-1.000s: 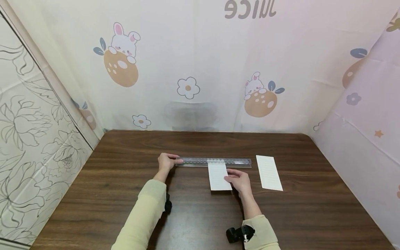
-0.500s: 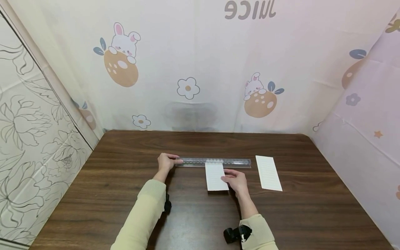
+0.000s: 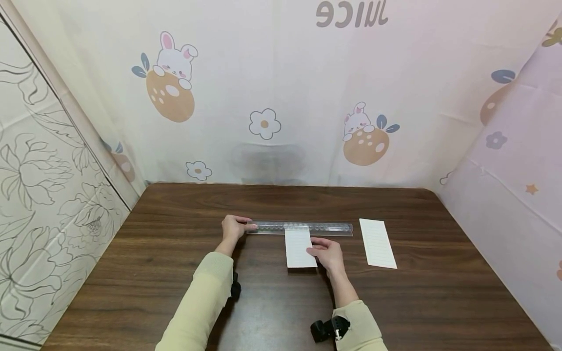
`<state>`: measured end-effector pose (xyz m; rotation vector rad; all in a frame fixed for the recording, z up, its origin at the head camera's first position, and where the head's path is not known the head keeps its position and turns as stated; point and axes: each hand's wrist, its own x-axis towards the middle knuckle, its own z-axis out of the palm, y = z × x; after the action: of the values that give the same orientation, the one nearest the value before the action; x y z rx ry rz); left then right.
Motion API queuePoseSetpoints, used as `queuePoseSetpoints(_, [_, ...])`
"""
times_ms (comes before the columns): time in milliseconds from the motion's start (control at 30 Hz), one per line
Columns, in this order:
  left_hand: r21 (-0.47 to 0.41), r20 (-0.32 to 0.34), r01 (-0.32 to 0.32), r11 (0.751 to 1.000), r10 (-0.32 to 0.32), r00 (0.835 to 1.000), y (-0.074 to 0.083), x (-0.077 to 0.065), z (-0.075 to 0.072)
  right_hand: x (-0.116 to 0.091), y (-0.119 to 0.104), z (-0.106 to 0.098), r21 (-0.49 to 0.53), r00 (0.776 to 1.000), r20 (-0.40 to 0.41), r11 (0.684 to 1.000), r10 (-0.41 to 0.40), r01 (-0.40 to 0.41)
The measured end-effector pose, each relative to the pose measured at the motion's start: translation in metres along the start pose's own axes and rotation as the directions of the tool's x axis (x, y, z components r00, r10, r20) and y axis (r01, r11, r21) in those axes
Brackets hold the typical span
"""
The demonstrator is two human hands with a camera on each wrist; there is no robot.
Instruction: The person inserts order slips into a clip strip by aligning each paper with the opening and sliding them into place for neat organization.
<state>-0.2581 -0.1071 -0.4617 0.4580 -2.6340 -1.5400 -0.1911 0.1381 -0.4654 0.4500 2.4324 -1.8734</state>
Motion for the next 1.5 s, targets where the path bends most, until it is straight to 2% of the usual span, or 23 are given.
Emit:
queuePoseSetpoints(1000, [0.006,-0.013,-0.014,1.0,0.014,1.0,-0.002,-0.001,0.001,-0.005,-0.001,0.015,0.031,1.0,0.006,0.999,-0.024,0.024])
queuePoseSetpoints(1500, [-0.01,-0.002,0.002,1.0,-0.002,1.0,-0.001,-0.001,0.0,-0.006,-0.004,0.023,0.004,0.999,0.022,0.999,-0.038,0.038])
